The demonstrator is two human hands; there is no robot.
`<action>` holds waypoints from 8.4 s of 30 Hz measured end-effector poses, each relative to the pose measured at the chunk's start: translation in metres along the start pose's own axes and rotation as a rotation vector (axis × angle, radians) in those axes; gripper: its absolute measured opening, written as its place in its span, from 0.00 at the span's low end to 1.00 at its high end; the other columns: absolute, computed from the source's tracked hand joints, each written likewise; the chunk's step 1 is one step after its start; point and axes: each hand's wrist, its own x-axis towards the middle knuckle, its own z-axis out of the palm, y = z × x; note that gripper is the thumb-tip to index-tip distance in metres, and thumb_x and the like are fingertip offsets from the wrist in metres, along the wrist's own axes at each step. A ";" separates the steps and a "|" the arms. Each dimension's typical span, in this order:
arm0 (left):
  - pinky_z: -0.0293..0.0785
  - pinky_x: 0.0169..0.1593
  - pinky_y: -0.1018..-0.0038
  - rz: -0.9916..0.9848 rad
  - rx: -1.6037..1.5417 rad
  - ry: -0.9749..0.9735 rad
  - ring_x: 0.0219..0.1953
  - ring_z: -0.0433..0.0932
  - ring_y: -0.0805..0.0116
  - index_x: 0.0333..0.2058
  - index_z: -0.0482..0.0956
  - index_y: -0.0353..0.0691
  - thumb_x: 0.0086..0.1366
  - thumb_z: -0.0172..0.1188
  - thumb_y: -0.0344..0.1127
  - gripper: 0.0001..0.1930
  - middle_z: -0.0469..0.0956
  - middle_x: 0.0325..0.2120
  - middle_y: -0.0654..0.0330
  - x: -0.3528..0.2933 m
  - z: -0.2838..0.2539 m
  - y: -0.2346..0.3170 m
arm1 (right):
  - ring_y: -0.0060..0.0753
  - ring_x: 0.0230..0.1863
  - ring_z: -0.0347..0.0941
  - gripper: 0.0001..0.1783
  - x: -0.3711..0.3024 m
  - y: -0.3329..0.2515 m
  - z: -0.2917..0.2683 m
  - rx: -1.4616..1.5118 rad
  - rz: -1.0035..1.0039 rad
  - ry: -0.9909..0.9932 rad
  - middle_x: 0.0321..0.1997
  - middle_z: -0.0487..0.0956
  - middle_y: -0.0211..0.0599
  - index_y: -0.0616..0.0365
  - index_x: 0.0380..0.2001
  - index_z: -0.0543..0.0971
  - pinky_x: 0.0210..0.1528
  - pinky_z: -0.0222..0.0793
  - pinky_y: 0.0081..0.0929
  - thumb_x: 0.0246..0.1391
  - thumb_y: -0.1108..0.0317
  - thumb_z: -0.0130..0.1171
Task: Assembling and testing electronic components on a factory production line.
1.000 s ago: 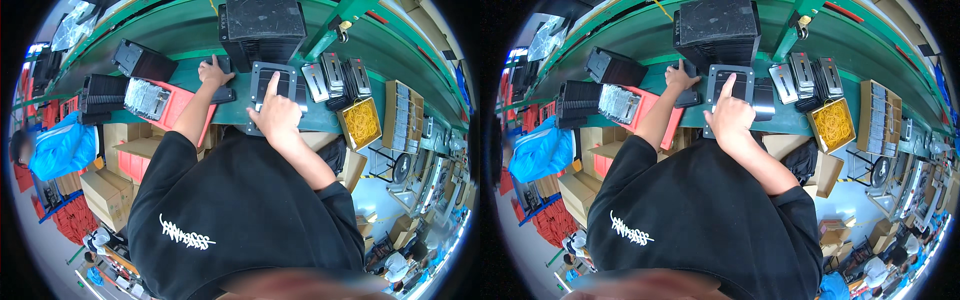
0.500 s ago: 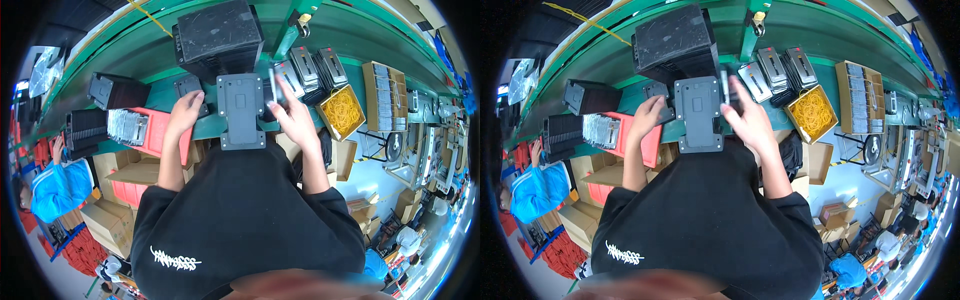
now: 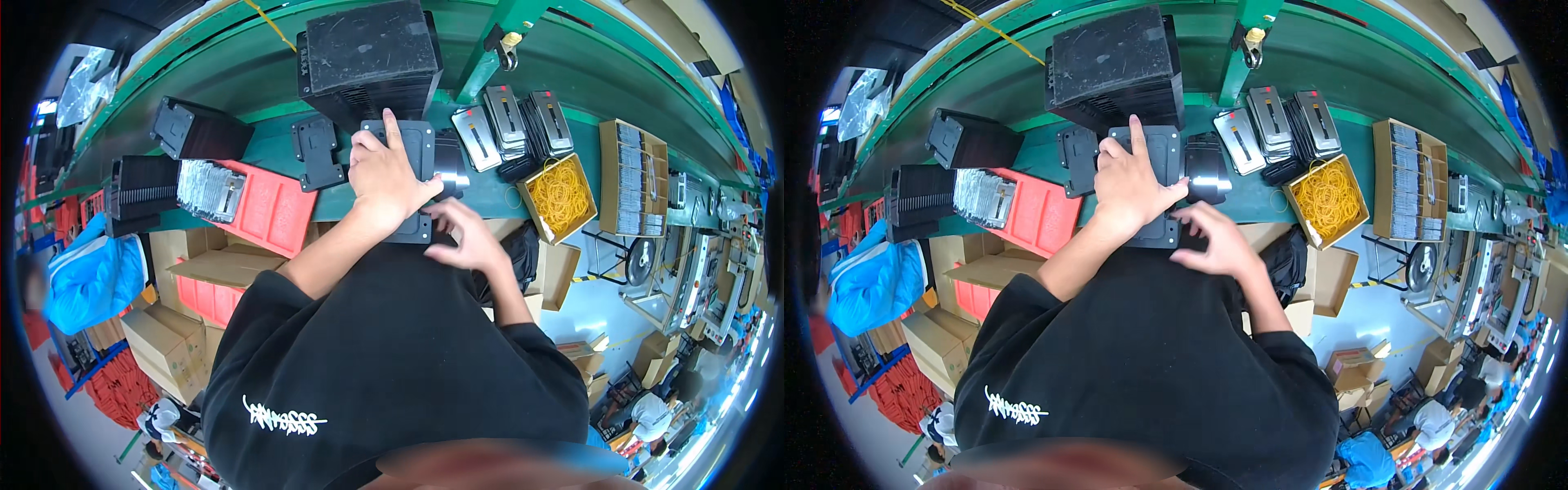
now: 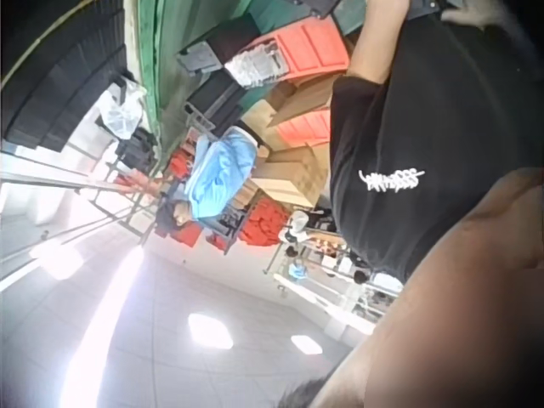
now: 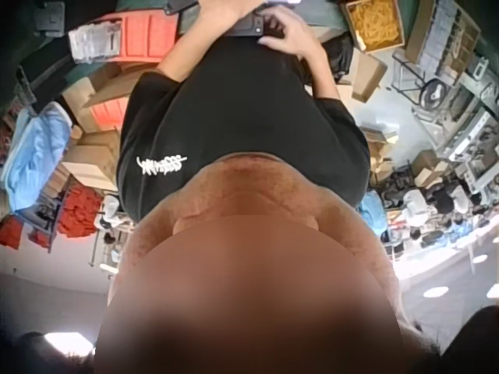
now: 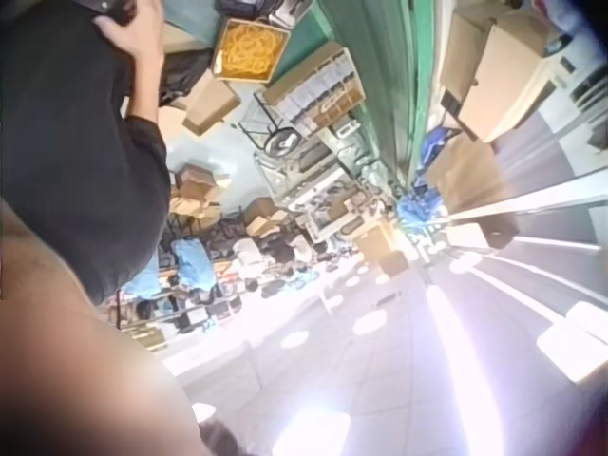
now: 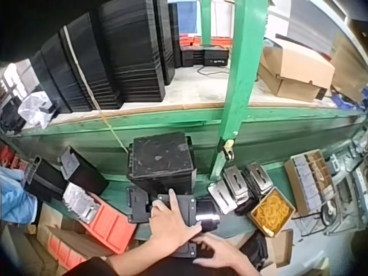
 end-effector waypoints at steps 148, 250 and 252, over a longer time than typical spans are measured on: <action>0.73 0.57 0.59 0.131 -0.703 -0.220 0.57 0.74 0.38 0.69 0.60 0.36 0.65 0.53 0.64 0.44 0.70 0.57 0.35 0.031 0.041 -0.119 | 0.55 0.40 0.82 0.47 0.051 -0.038 -0.016 -0.287 0.432 0.303 0.36 0.83 0.58 0.48 0.72 0.60 0.45 0.77 0.41 0.54 0.37 0.57; 0.73 0.58 0.59 0.004 -0.612 -0.050 0.54 0.76 0.39 0.64 0.67 0.34 0.62 0.58 0.64 0.43 0.70 0.56 0.33 0.057 0.070 -0.153 | 0.55 0.39 0.82 0.44 0.050 0.027 -0.012 -0.491 0.399 0.600 0.35 0.82 0.61 0.46 0.70 0.63 0.44 0.78 0.44 0.55 0.38 0.58; 0.74 0.56 0.61 0.121 -0.758 -0.047 0.51 0.78 0.43 0.62 0.70 0.32 0.62 0.58 0.63 0.41 0.74 0.50 0.35 0.038 0.052 -0.103 | 0.55 0.40 0.82 0.43 0.058 0.065 -0.009 -0.637 0.514 0.497 0.38 0.82 0.59 0.47 0.70 0.64 0.45 0.77 0.45 0.56 0.39 0.57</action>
